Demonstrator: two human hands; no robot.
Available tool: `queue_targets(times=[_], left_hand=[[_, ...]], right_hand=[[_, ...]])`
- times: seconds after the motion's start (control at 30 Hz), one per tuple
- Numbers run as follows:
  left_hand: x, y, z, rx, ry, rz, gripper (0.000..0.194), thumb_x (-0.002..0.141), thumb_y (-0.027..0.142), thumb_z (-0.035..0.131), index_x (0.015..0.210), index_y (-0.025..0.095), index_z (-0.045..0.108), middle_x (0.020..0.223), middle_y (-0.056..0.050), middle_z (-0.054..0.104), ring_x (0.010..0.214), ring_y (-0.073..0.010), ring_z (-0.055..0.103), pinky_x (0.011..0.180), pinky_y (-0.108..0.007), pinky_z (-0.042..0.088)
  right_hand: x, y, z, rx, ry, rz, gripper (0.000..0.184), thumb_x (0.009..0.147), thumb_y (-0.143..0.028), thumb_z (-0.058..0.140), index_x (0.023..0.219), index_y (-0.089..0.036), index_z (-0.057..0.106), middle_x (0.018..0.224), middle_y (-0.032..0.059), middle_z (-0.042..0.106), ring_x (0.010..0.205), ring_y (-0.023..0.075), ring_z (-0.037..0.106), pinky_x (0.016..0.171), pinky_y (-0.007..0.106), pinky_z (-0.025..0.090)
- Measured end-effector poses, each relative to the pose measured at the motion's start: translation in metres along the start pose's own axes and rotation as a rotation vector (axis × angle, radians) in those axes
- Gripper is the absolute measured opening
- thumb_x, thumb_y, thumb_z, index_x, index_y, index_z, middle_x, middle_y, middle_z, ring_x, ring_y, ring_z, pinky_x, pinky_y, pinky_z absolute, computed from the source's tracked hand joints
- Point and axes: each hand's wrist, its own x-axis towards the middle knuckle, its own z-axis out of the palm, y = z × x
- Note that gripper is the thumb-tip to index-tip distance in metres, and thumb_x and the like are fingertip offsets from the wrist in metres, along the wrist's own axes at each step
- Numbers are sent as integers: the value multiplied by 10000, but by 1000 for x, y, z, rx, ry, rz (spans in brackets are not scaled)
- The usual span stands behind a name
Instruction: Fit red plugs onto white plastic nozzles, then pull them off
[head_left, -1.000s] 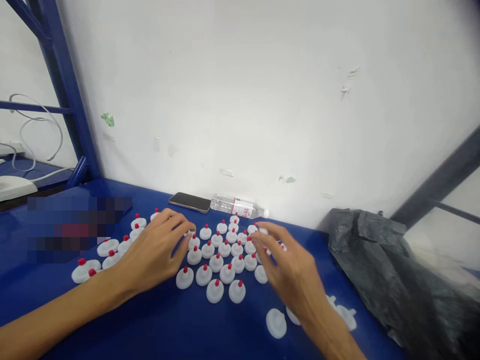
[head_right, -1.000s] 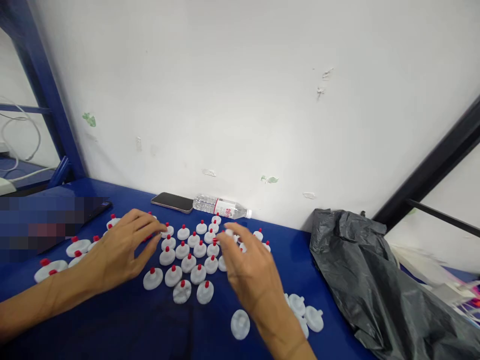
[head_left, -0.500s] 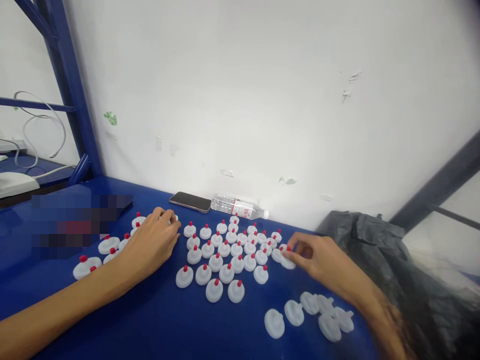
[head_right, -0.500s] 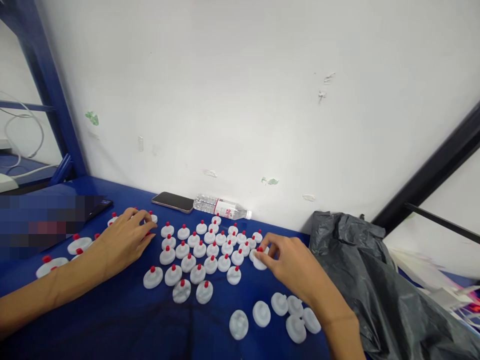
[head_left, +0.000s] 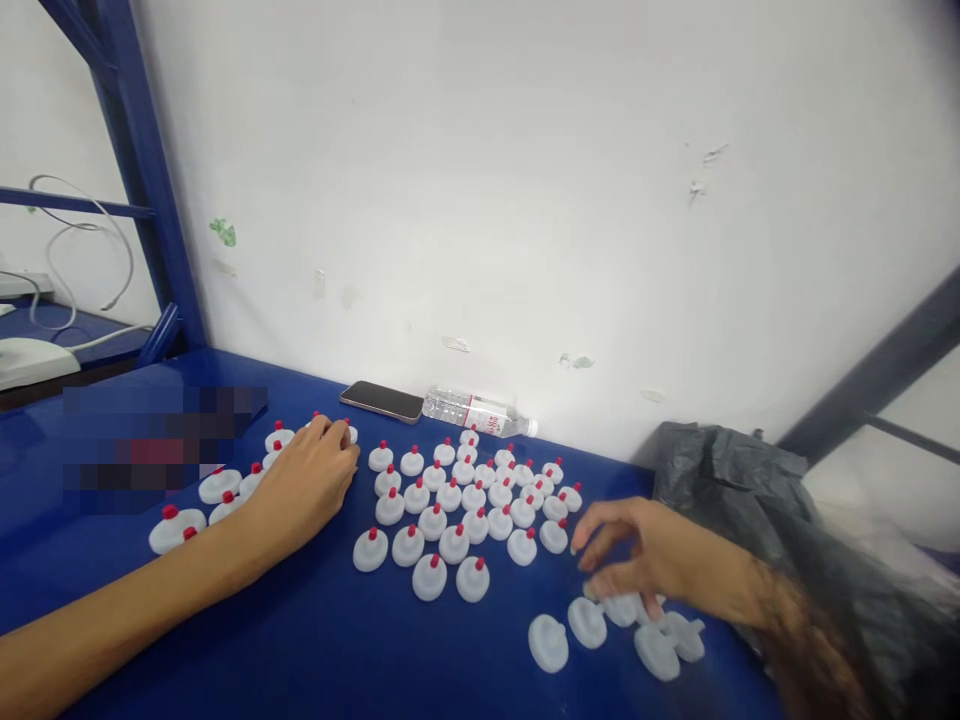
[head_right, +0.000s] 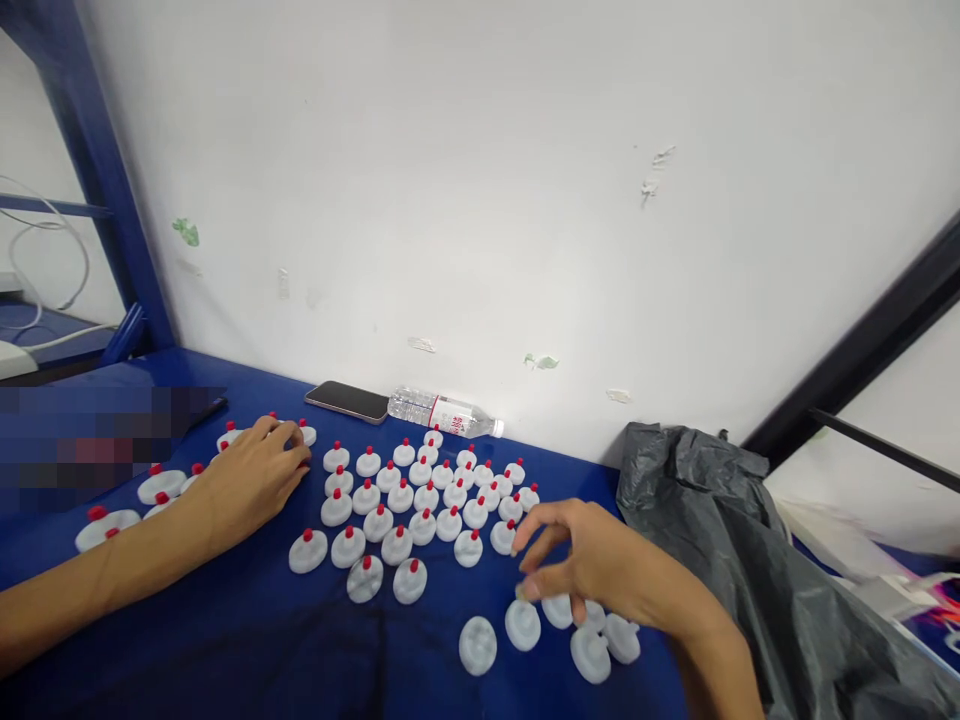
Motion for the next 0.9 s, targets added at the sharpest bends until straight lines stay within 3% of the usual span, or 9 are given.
queue_targets(times=[0.07,0.13,0.37,0.63,0.9], left_hand=[[0,1,0,-8,-10,6,217,819,24,539,768,153,705,917,-144,654,851,-324,535,770,-445,463],[1,1,-1,-21,-17,13,229,796,-3,541,770,156,703,923,-136,657,856,-317,535,783,-442,463],[3,5,-4,-97,-16,37,184,829,39,548,818,152,693,905,-130,667,833,-306,536,808,-452,460],[4,13,-19,-290,120,40,224,968,147,438,948,171,660,898,-80,670,870,-262,562,808,-407,473],[3,18,-23,-400,195,64,218,989,194,436,1015,188,653,960,-68,684,920,-255,585,837,-412,488]], right_hand=[[-4,3,2,56,-108,15,503,594,-366,843,1047,-213,685,1035,37,721,496,73,570,460,199,425],[-3,5,7,4,-126,23,482,560,-306,850,1016,-233,713,990,17,716,561,86,585,486,193,423],[10,3,18,-256,-58,28,352,533,-266,836,877,-262,762,845,16,731,631,172,614,511,274,403],[-2,-10,24,-301,94,-96,168,665,-270,710,825,-309,741,882,26,745,755,245,676,631,356,461],[0,-9,31,-373,149,-27,176,656,-296,714,827,-337,701,889,24,735,808,278,680,652,387,490]])
